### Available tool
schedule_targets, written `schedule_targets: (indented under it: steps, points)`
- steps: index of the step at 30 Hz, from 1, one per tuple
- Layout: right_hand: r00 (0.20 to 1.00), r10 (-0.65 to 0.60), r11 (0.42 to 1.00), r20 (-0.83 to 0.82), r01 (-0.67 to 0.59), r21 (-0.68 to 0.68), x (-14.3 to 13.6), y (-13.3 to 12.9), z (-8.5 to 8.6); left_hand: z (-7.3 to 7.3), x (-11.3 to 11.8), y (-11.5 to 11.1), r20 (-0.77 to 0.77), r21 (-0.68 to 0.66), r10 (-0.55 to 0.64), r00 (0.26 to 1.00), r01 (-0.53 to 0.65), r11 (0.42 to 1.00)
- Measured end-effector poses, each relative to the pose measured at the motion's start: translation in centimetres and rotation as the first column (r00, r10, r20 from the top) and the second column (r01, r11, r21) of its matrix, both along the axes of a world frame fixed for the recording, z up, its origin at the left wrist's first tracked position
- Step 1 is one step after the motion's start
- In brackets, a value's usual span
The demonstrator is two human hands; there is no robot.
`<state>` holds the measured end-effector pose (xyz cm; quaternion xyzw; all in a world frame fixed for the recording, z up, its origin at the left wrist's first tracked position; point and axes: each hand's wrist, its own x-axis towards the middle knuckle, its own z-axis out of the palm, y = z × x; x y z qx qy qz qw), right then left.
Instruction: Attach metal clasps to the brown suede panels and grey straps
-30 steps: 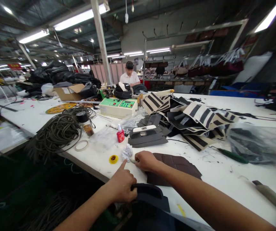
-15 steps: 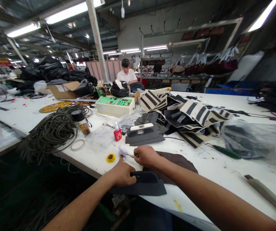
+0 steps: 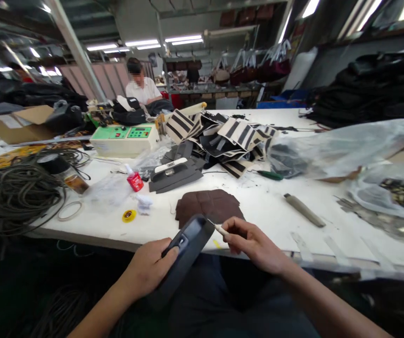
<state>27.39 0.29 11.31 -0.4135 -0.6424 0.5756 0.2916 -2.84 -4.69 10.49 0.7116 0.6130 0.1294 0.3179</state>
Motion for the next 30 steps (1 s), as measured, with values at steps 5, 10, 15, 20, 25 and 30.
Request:
schedule_targets:
  steps: [5,10,15,20,25,30]
  points:
    - [0.972,-0.224,0.974,0.073,0.226,-0.012,5.3,-8.6,-4.0,-6.8,10.5,-2.2,0.561,-0.29,0.216,0.799,-0.055,0.956]
    - [0.868,-0.407,0.912,0.285,0.401,0.083,9.4,-12.2,-7.0,-11.5,19.9,-2.9,0.607,-0.338,0.234,0.76,-0.02,0.941]
    - [0.783,-0.464,0.883,0.414,0.449,0.14,11.8,-11.3,-9.3,-12.3,23.5,-1.6,0.589,-0.311,0.22,0.778,-0.033,0.95]
    - [0.773,-0.45,0.893,0.448,0.406,0.196,12.8,-9.8,-10.7,-11.9,24.2,-0.8,0.532,-0.3,0.218,0.818,-0.058,0.952]
    - [0.779,-0.411,0.912,0.474,0.355,0.207,12.8,-9.2,-11.1,-11.9,24.3,-0.8,0.511,-0.32,0.231,0.828,-0.066,0.945]
    - [0.736,-0.409,0.908,0.539,0.27,0.32,12.7,-8.9,-10.8,-11.9,24.3,-0.7,0.495,-0.34,0.25,0.832,-0.079,0.937]
